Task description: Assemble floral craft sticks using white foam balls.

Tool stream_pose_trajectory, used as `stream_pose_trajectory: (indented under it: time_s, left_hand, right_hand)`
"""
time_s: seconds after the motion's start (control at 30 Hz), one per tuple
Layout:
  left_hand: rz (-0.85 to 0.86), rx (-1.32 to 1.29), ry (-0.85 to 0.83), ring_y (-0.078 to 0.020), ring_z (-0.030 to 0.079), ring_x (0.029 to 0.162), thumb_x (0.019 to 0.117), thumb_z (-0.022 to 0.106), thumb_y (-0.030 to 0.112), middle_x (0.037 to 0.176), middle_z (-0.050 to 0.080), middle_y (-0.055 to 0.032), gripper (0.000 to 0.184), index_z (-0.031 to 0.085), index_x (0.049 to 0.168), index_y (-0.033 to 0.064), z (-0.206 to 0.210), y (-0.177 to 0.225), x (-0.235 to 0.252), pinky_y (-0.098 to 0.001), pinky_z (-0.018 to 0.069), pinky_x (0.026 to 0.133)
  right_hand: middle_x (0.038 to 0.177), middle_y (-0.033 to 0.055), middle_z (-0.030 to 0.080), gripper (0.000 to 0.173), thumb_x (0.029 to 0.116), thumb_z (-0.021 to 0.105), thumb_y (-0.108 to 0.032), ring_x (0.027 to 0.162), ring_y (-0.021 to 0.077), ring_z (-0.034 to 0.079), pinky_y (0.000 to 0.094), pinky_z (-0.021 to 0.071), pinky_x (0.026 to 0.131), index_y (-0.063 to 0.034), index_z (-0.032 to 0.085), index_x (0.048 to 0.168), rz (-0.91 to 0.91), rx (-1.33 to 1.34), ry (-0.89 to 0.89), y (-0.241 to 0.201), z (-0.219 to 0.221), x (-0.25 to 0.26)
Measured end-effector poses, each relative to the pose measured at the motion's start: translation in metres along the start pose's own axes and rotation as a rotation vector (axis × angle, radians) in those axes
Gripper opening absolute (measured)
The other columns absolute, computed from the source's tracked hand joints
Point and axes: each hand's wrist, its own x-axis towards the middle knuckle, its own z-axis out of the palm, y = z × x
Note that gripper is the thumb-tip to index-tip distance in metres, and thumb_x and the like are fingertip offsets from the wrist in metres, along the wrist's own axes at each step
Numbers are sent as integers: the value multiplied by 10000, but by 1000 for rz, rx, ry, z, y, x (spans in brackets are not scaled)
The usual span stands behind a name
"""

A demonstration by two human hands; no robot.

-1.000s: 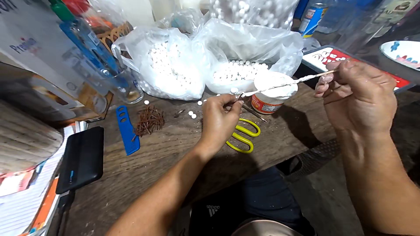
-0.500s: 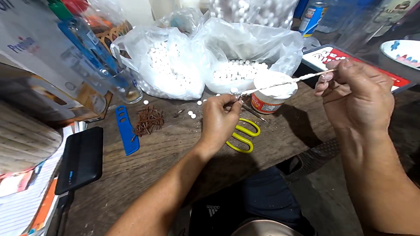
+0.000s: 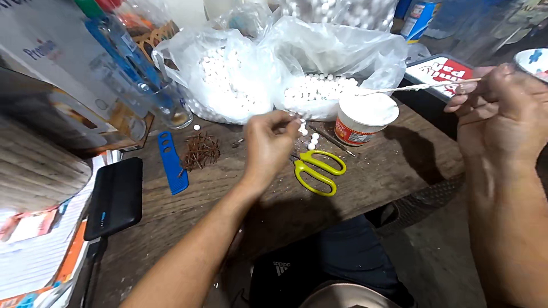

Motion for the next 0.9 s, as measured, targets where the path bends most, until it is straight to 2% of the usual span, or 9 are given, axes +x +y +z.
stream_pose_trajectory:
  time_s: [0.17,0.2,0.27,0.3,0.37,0.47,0.6,0.73,0.9]
  left_hand:
    - [-167,-50,146,-4,693,681,924,671,-45,786,712,20,38,687,905,-16,-34,-8,-1,-185,605,690]
    - [-195,-65,159,-9,694,676,922,666,-54,778,710,27,53,683,901,-8,-39,-11,-4,-189,609,686]
    - [-229,-106,184,-25,699,672,920,660,-70,780,713,27,73,686,898,-6,-44,-16,-9,-203,616,683]
    - [-235,-126,192,-31,704,675,919,655,-77,787,713,26,82,687,897,-5,-45,-17,-11,-209,622,687]
    - [-239,-151,195,-31,704,675,914,650,-88,784,711,34,101,683,890,5,-44,-17,-12,-212,625,690]
    - [-209,-124,160,-16,690,672,915,657,-76,789,701,29,78,677,883,-8,-40,-17,-16,-197,614,681]
    - [-147,-23,121,11,662,644,932,678,-31,797,710,-2,21,696,934,-21,-41,-24,-24,-160,570,620]
    - [-139,-16,104,2,669,643,939,678,-20,799,715,-9,20,698,937,-19,-42,-26,-24,-166,578,627]
    - [-123,-21,102,1,666,643,936,685,-15,811,712,-13,12,697,937,-13,-42,-24,-26,-162,574,620]
  right_hand:
    - [854,-145,691,144,1026,565,-134,714,-41,650,157,568,692,-120,708,1015,-29,-364,-186,18,2,3]
    - [908,-114,687,145,1017,602,-162,738,-55,629,143,544,701,-95,718,1072,-105,-470,-193,18,0,2]
    - [1081,65,650,294,1034,609,-219,866,10,580,181,478,769,-6,685,1221,-359,-651,-198,7,1,-6]
    - [1118,121,635,318,1043,596,-210,914,40,591,191,484,804,28,675,1237,-480,-682,-214,-1,10,-12]
    - [1054,152,659,254,1031,592,-137,933,67,628,211,524,843,82,691,1114,-631,-651,-382,-16,45,-29]
    - [853,122,696,184,968,614,-89,737,165,649,334,548,699,8,764,1012,-530,-641,-789,-2,104,-43]
    - [909,183,711,171,973,642,-56,847,331,689,526,538,808,0,769,1072,-297,-791,-1104,36,149,-28]
    - [899,180,709,117,961,660,-50,866,336,692,522,540,799,7,762,967,-281,-834,-1188,43,160,-28]
    - [895,178,677,93,948,666,-42,836,324,673,510,537,772,22,733,945,-288,-772,-1132,41,155,-29]
